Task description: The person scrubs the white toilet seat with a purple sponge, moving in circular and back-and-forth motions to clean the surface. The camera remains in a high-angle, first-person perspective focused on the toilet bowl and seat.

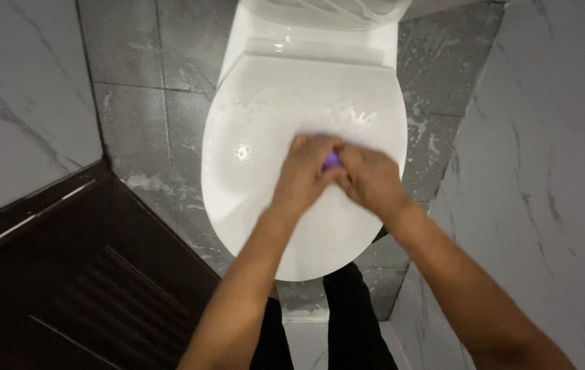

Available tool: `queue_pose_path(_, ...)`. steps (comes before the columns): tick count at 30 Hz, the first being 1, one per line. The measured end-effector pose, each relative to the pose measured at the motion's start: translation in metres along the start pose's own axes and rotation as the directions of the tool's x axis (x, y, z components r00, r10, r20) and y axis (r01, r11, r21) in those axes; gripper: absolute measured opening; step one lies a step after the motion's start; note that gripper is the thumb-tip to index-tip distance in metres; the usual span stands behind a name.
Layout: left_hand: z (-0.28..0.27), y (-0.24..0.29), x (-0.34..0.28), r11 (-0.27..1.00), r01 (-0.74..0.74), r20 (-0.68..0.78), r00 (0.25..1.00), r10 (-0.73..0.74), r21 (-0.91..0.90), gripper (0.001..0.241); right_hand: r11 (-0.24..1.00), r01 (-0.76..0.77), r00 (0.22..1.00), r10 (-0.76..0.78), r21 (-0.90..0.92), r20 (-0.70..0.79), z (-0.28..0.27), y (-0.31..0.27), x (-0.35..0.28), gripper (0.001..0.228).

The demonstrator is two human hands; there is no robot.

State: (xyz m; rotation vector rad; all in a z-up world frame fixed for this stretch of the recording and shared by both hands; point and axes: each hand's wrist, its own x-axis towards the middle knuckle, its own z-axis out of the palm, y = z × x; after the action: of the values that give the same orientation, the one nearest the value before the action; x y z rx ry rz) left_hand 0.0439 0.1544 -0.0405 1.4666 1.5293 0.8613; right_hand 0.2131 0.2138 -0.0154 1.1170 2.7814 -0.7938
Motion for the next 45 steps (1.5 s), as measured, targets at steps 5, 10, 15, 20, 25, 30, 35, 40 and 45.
queue_pose_path(5,-0.05,-0.006,0.069,1.0,0.025,-0.08,0.996,-0.026,-0.016,0.048,0.978,0.208,0.954,-0.205,-0.01,-0.218,-0.02,0.02,0.078,0.031)
queue_pose_path(10,-0.081,-0.015,0.043,0.997,0.045,-0.188,0.982,-0.032,0.067,0.047,0.969,0.245,0.927,-0.237,-0.01,-0.29,-0.005,-0.012,0.107,0.025)
queue_pose_path(15,-0.062,-0.004,-0.067,0.981,0.181,-0.223,0.962,-0.16,0.074,0.044,0.94,0.299,0.949,-0.275,0.167,-0.154,0.042,-0.059,0.035,0.012)
queue_pose_path(20,-0.028,0.007,-0.152,0.95,0.309,-0.27,0.912,-0.31,-0.046,0.047,0.904,0.419,0.906,-0.422,0.088,0.023,0.088,-0.073,-0.031,0.022)
queue_pose_path(25,-0.051,-0.008,-0.084,0.973,0.23,-0.268,0.939,-0.214,0.032,0.048,0.94,0.239,0.95,-0.278,0.244,0.143,0.061,-0.042,0.025,0.024)
queue_pose_path(30,-0.099,-0.019,-0.002,0.995,0.103,-0.279,0.955,-0.099,0.002,0.048,0.967,0.235,0.972,-0.235,0.104,-0.006,0.017,-0.043,0.098,0.023)
queue_pose_path(35,-0.087,-0.032,0.02,0.998,0.032,-0.215,0.976,-0.044,-0.056,0.047,0.984,0.178,0.973,-0.176,-0.004,-0.149,-0.006,-0.048,0.094,0.032)
queue_pose_path(40,-0.052,-0.02,-0.014,0.999,-0.051,-0.155,0.987,0.048,-0.018,0.054,0.998,0.062,0.997,-0.061,0.016,-0.051,0.015,-0.036,0.037,0.037)
queue_pose_path(45,-0.068,-0.046,0.025,0.997,-0.076,-0.133,0.989,0.07,-0.034,0.053,0.997,0.072,0.993,-0.073,-0.014,-0.088,0.0,-0.033,0.081,0.039)
